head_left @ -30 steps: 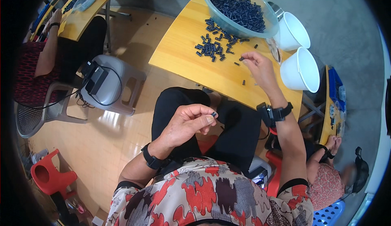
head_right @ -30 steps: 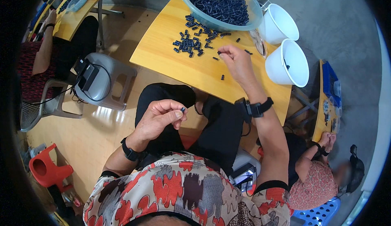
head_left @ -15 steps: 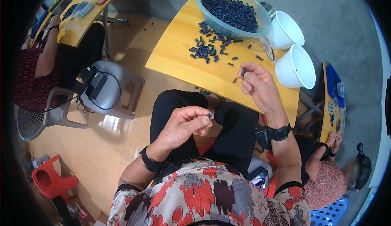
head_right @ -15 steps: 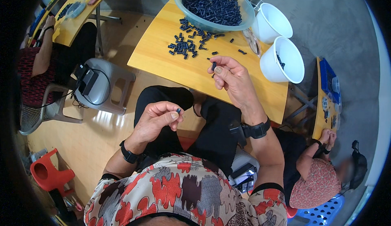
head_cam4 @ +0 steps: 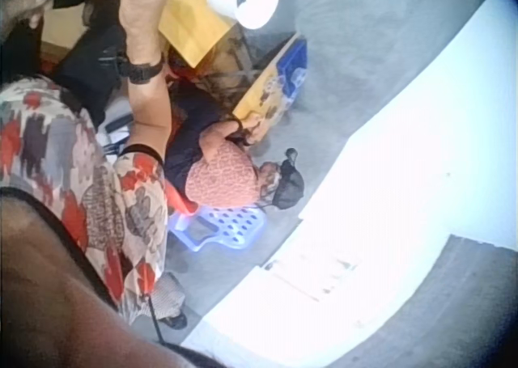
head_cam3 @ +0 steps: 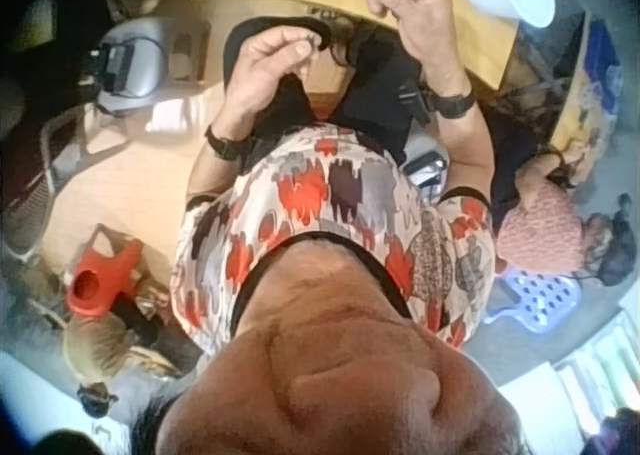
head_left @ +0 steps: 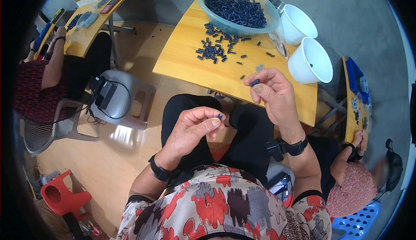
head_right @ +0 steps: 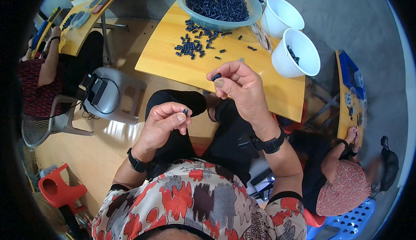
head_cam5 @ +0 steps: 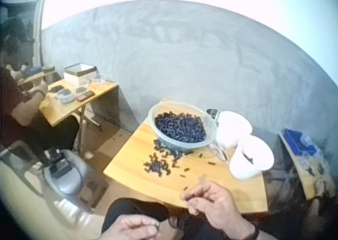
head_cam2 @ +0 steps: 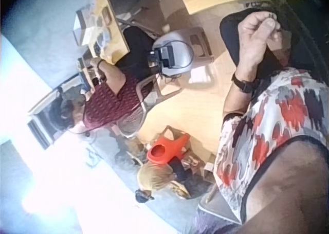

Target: Assembling small blue and grey plastic components by hand in a workshop environment.

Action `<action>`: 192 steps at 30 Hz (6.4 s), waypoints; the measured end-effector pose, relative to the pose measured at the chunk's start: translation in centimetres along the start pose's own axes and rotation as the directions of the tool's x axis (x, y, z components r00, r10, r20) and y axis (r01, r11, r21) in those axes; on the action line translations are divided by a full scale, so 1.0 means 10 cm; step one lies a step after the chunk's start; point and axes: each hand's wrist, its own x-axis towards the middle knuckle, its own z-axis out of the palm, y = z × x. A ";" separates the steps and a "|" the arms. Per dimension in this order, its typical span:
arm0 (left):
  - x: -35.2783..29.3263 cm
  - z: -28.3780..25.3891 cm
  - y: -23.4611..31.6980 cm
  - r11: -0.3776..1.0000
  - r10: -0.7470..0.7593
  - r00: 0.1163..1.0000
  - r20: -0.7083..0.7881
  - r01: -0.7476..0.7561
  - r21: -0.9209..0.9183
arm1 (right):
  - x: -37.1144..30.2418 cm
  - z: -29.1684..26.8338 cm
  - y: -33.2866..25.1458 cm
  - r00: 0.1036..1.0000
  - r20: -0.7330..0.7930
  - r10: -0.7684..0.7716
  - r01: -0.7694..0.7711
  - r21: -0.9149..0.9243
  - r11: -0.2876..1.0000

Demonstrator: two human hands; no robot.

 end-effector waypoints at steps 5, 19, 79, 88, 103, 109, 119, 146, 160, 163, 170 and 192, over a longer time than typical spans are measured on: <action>-0.03 0.09 0.06 1.000 0.024 1.000 0.019 -0.024 0.006 | -0.15 0.09 -0.05 0.995 0.037 -0.096 0.099 -0.101 0.990; -0.13 0.24 0.10 0.993 0.099 0.994 0.051 -0.102 0.063 | -0.37 0.19 -0.12 0.952 0.111 -0.285 0.304 -0.240 0.922; -0.11 0.05 0.08 0.996 0.055 0.998 -0.010 -0.056 -0.065 | 0.10 0.14 0.20 0.999 -0.035 0.039 -0.050 -0.422 0.905; -0.27 0.30 0.19 0.998 0.058 0.997 0.058 -0.057 -0.018 | -0.56 0.48 -0.02 0.990 0.024 -0.140 0.142 -0.087 0.986; -0.36 0.37 0.19 0.996 0.073 0.993 0.090 -0.078 0.046 | -0.69 0.50 -0.01 0.969 0.075 -0.235 0.246 -0.254 0.935; -0.37 0.37 0.16 0.999 0.037 0.997 0.066 -0.040 0.035 | -0.68 0.52 0.02 0.967 0.098 -0.234 0.251 -0.236 0.939; -0.39 0.39 0.12 0.994 0.064 0.997 0.031 -0.066 0.092 | -0.66 0.49 0.06 0.975 0.131 -0.179 0.200 -0.169 0.965; -0.41 0.48 0.22 0.896 0.322 0.946 0.043 -0.319 0.307 | -0.79 0.48 0.04 0.943 0.025 -0.331 0.332 -0.095 0.938; -0.39 0.47 0.18 0.854 0.368 0.930 0.025 -0.348 0.386 | -0.81 0.54 0.03 0.910 0.054 -0.412 0.411 -0.266 0.872; -0.39 0.47 0.19 0.845 0.371 0.928 0.026 -0.349 0.406 | -0.80 0.54 0.04 0.902 0.060 -0.427 0.423 -0.306 0.853; -0.42 0.47 0.23 0.849 0.306 0.952 0.015 -0.280 0.449 | -0.80 0.52 0.07 0.885 0.078 -0.458 0.444 -0.431 0.786; -0.34 0.47 0.18 0.967 0.157 0.988 0.001 -0.154 0.202 | -0.85 0.55 0.21 0.928 -0.107 -0.356 0.327 -0.219 0.919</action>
